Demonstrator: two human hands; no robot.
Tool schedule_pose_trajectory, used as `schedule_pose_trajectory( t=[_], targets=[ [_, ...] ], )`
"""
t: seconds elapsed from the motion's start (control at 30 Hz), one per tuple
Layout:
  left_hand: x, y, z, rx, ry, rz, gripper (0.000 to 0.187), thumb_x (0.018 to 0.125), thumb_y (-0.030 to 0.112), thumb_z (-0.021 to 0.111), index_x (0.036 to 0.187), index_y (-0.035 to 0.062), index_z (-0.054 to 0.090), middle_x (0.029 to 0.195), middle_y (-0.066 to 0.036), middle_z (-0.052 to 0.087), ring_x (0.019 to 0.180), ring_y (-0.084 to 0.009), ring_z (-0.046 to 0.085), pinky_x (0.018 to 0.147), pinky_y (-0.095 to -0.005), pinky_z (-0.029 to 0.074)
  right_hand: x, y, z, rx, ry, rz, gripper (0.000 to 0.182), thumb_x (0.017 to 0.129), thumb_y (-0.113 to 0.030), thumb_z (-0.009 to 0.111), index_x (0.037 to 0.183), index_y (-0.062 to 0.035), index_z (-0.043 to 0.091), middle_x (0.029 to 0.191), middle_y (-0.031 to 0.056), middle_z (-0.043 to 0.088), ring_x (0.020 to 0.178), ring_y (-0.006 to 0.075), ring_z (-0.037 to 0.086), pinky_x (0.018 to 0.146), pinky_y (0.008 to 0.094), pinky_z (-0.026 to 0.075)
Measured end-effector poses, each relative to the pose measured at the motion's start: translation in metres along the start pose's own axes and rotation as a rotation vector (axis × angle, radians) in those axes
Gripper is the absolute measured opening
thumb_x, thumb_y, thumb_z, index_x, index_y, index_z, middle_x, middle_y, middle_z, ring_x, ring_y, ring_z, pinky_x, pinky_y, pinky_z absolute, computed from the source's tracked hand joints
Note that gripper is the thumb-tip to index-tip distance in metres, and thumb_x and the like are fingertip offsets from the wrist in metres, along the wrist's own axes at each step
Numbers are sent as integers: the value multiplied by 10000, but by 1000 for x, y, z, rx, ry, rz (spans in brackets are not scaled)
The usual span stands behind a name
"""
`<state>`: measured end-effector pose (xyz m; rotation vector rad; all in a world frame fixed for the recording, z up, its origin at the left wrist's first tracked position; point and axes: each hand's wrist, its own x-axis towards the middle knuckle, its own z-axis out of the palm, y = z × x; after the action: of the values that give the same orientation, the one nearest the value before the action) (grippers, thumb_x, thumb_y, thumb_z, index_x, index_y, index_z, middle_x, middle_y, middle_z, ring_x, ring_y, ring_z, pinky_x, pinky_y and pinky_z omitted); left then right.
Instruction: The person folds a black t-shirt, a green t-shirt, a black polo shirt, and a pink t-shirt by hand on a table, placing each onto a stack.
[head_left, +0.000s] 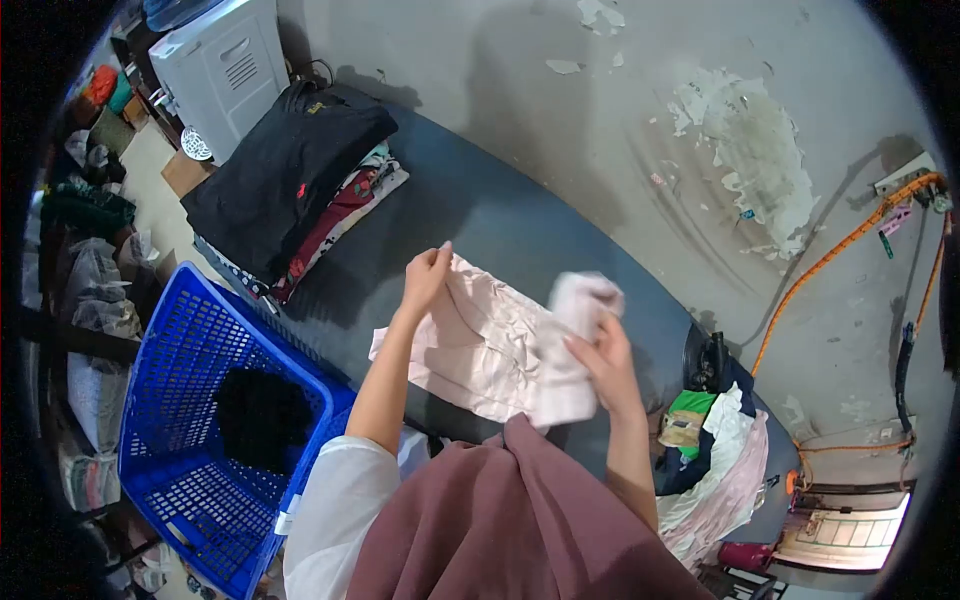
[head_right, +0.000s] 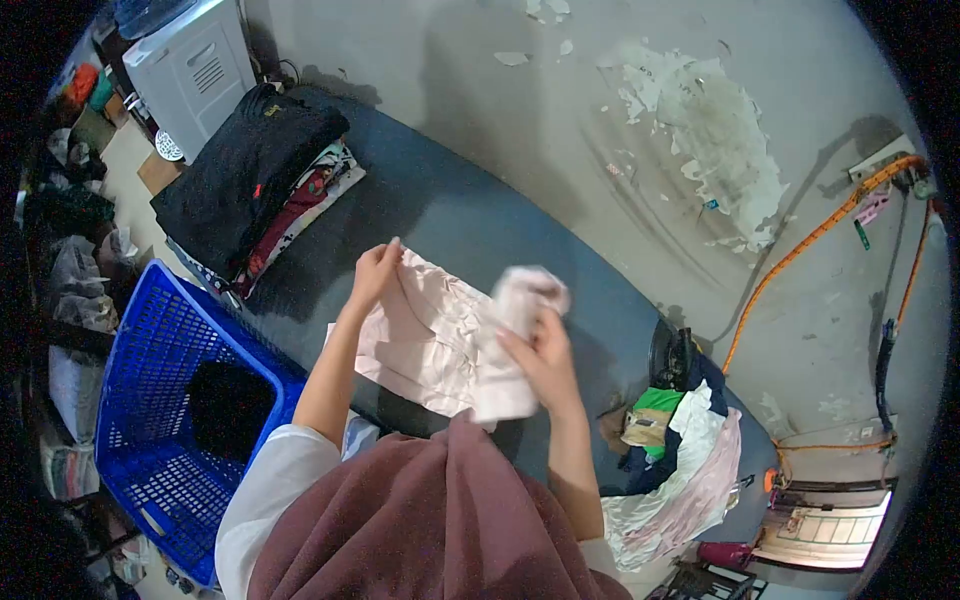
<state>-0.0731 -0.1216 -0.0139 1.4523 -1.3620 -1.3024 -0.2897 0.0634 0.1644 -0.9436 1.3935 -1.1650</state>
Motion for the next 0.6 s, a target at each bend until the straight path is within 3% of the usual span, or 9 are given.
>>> schedule_pose_trajectory(
  t=[0.03,0.13,0.17,0.2,0.27,0.37,0.43,0.53,0.6],
  targets=[
    [1,-2,-6,-218,-138,-110,642,914,566,425,986,-26,661,812,-123,651,751,-195,605,692,-320,488,6,-5,16,32,-58,-57,426,824,-61,665,1180,7,440,1234,182,521,1123,207,531,900,315,471],
    [-8,-4,-32,-640,-467,-472,785,904,659,323,1019,-42,657,923,-114,654,806,-204,599,753,-290,483,28,11,34,-137,-32,-226,397,853,-122,644,1177,-7,447,1279,194,500,1157,268,522,935,347,450],
    [2,-33,-38,-440,-459,-245,864,892,700,252,1113,-48,623,1025,-123,642,921,-190,590,835,-274,466,38,32,27,-305,36,-255,403,853,-144,644,1177,-4,450,1278,199,498,1166,282,514,941,358,444],
    [-16,-13,-44,-791,-549,-420,928,849,751,283,1212,-57,559,1108,-134,620,1025,-187,562,894,-295,443,46,50,21,-474,103,-284,411,854,-165,644,1178,-1,452,1277,204,496,1176,297,505,948,369,437],
    [-33,8,-53,-684,-381,-589,893,823,712,436,1240,-72,524,1070,-132,624,1009,-182,567,886,-303,442,38,77,13,-611,150,-222,496,833,-223,659,1215,12,446,1313,234,454,1205,349,465,980,416,393],
    [-30,16,-47,-83,-395,-304,743,794,554,612,1197,-68,550,1009,-124,637,935,-182,589,837,-312,457,10,124,6,-876,181,-271,574,801,-255,688,1233,24,435,1382,252,373,1222,370,432,1007,431,348],
    [-31,16,-41,20,-290,-213,570,776,399,649,1116,-52,574,968,-123,653,881,-212,613,812,-341,472,-6,137,13,-988,114,-272,755,772,-307,709,1330,30,328,1402,272,320,1289,390,340,1054,447,287],
    [-32,13,-30,233,-38,-53,387,767,214,668,1054,-32,586,945,-137,662,844,-276,633,792,-386,487,-21,152,21,-843,131,-216,922,739,-299,738,1393,46,187,1434,320,214,1308,448,280,1075,466,262],
    [-43,9,-25,446,275,69,361,782,153,634,1091,-21,564,981,-169,649,879,-346,627,803,-420,488,-27,169,24,-643,242,-152,996,721,-269,770,1409,52,125,1387,299,313,1280,397,351,1056,434,300]
  ],
)
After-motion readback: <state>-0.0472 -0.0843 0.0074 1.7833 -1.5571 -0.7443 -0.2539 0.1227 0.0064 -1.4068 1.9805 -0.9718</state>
